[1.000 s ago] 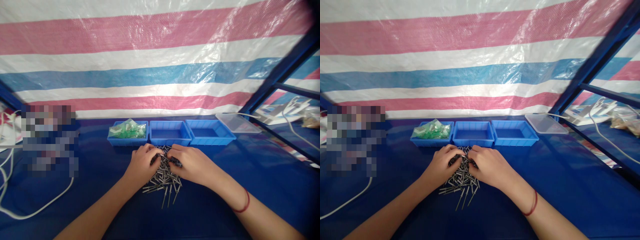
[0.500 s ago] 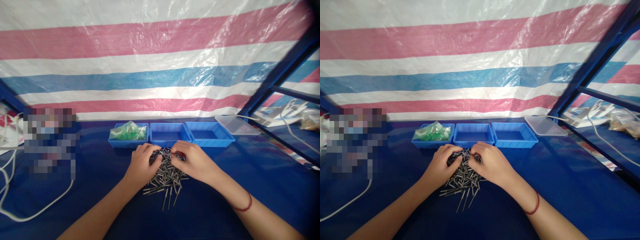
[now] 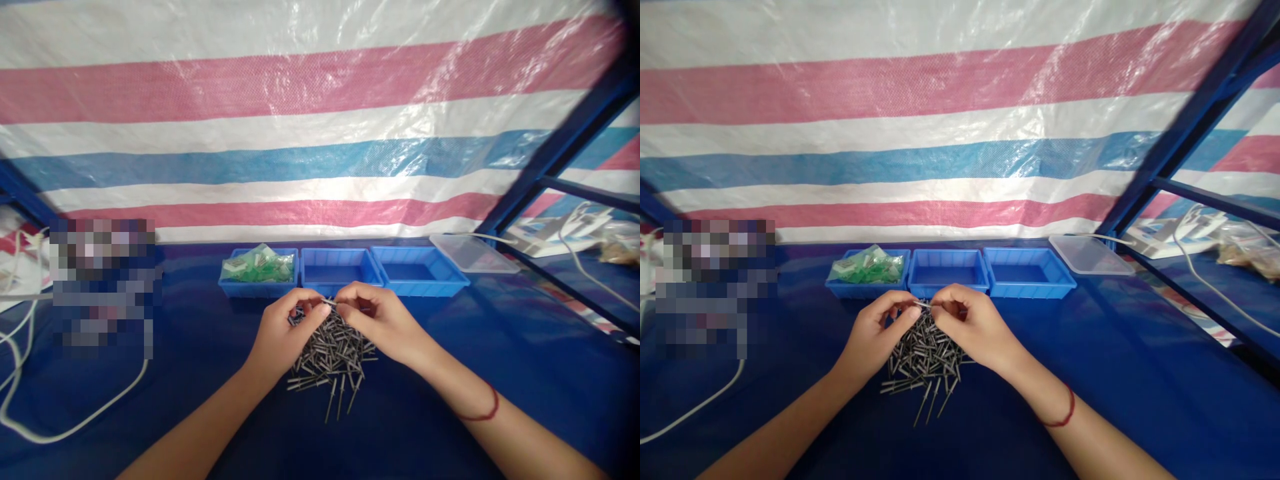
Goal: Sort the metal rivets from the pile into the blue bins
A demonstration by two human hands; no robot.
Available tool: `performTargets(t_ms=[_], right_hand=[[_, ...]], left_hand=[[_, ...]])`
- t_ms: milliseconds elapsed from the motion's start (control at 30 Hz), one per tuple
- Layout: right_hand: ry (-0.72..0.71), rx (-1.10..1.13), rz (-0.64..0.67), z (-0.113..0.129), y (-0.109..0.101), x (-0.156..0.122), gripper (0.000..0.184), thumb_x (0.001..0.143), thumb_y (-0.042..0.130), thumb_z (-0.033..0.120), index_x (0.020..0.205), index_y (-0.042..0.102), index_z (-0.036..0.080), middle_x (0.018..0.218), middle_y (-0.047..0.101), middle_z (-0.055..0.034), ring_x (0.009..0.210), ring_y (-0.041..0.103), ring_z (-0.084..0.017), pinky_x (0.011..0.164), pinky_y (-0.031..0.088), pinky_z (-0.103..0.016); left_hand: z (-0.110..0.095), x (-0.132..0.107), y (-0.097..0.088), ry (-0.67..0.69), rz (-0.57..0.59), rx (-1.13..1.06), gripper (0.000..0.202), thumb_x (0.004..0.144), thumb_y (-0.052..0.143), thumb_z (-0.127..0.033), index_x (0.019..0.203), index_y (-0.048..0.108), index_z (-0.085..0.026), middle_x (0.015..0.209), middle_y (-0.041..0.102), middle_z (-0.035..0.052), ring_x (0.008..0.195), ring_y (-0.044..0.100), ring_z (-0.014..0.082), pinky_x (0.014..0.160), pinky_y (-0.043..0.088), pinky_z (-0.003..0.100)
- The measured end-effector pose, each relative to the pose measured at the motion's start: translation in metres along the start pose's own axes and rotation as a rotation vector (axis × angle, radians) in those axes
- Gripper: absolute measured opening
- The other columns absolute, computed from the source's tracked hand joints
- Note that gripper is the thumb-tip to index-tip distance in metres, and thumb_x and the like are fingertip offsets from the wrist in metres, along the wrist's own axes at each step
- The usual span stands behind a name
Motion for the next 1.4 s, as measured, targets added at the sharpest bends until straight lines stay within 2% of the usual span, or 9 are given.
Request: performTargets(t_ms=[267, 433, 600, 867, 1033, 1100, 1233, 1333, 1400], right_hand=[[0.011, 0.049, 0.028, -0.001, 0.006, -0.001, 0.016, 0.083, 0.058, 0.033, 0.079, 0.059, 0.017, 0.065, 0.049, 0.0020, 0.059, 0.043, -0.011, 0.055, 0.036, -0.026], [-0.014, 0.085, 0.001, -0.003, 0.004, -0.001, 0.017, 0.082, 0.061, 0.034, 0.080, 0.057, 0.018, 0.064, 0.043, 0.0044, 0.056, 0.040, -0.009, 0.052, 0.033, -0.024], [-0.138, 0.010, -0.099, 0.009, -0.005, -0.004, 0.020, 0.082, 0.063, 0.032, 0.074, 0.049, 0.020, 0.070, 0.046, 0.0033, 0.058, 0.042, -0.009, 0.054, 0.036, -0.025], [-0.435, -0.292, -0.078, 0.041, -0.006, -0.015, 0.006, 0.083, 0.061, 0.022, 0.080, 0.056, 0.020, 0.070, 0.054, 0.0014, 0.057, 0.046, -0.010, 0.054, 0.040, -0.025], [-0.508, -0.524, -0.322, 0.040, -0.032, -0.004, 0.006, 0.087, 0.057, 0.024, 0.083, 0.060, 0.020, 0.069, 0.056, -0.0001, 0.062, 0.051, -0.013, 0.059, 0.042, -0.027], [-0.491, -0.670, -0.406, 0.031, -0.041, 0.005, 0.012, 0.089, 0.055, 0.029, 0.086, 0.061, 0.019, 0.072, 0.059, -0.0026, 0.067, 0.054, -0.015, 0.066, 0.042, -0.030], [-0.431, -0.922, -0.336, 0.013, -0.042, 0.020, 0.024, 0.090, 0.054, 0.038, 0.097, 0.064, 0.017, 0.087, 0.066, -0.0092, 0.084, 0.057, -0.023, 0.076, 0.038, -0.037], [-0.429, -0.844, -0.213, 0.016, -0.038, 0.018, 0.023, 0.091, 0.050, 0.034, 0.095, 0.064, 0.017, 0.087, 0.064, -0.0084, 0.082, 0.057, -0.021, 0.077, 0.040, -0.035], [-0.401, -0.748, -0.044, 0.019, -0.032, 0.014, 0.019, 0.090, 0.048, 0.029, 0.086, 0.063, 0.018, 0.078, 0.062, -0.0049, 0.073, 0.055, -0.016, 0.070, 0.041, -0.030]], left_hand=[[-0.005, 0.000, -0.001, 0.094, -0.011, 0.033, 0.008, 0.085, 0.061, -0.023, 0.088, 0.066, -0.020, 0.078, 0.068, -0.0011, 0.071, 0.060, 0.0124, 0.069, 0.046, 0.022], [-0.013, 0.000, -0.002, 0.193, -0.011, 0.059, 0.008, 0.086, 0.059, -0.019, 0.092, 0.065, -0.020, 0.084, 0.068, 0.0000, 0.074, 0.061, 0.0122, 0.073, 0.047, 0.023], [-0.016, 0.001, -0.001, 0.244, 0.007, 0.097, 0.007, 0.087, 0.058, -0.019, 0.092, 0.063, -0.020, 0.088, 0.066, 0.0024, 0.080, 0.061, 0.0142, 0.077, 0.046, 0.026], [-0.016, 0.001, 0.006, 0.244, 0.094, 0.151, 0.012, 0.091, 0.051, -0.022, 0.092, 0.063, -0.020, 0.092, 0.064, 0.0046, 0.088, 0.061, 0.0176, 0.080, 0.045, 0.029], [-0.001, 0.001, 0.006, 0.168, 0.051, 0.248, 0.039, 0.091, 0.052, -0.028, 0.129, 0.047, -0.020, 0.104, 0.064, 0.0069, 0.097, 0.058, 0.0207, 0.090, 0.043, 0.036], [0.004, 0.000, 0.011, 0.150, 0.087, 0.316, 0.040, 0.091, 0.052, -0.030, 0.129, 0.048, -0.020, 0.106, 0.064, 0.0074, 0.099, 0.057, 0.0224, 0.092, 0.042, 0.038], [0.005, -0.003, 0.020, 0.142, 0.197, 0.440, 0.025, 0.090, 0.053, -0.031, 0.110, 0.064, -0.023, 0.104, 0.064, 0.0061, 0.101, 0.054, 0.0242, 0.090, 0.041, 0.041], [-0.001, -0.007, 0.023, 0.176, 0.238, 0.487, 0.020, 0.086, 0.057, -0.032, 0.102, 0.067, -0.026, 0.105, 0.064, 0.0048, 0.101, 0.053, 0.0242, 0.088, 0.040, 0.040], [-0.003, -0.009, 0.024, 0.191, 0.266, 0.513, 0.018, 0.083, 0.060, -0.030, 0.099, 0.068, -0.027, 0.106, 0.063, 0.0042, 0.102, 0.052, 0.0244, 0.087, 0.039, 0.040]])
Point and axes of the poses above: each hand's wrist, its own x-axis towards the middle knuckle, its own y-axis out of the palm, z = x × y, the point moved 7 cm from there along x, towards the middle knuckle
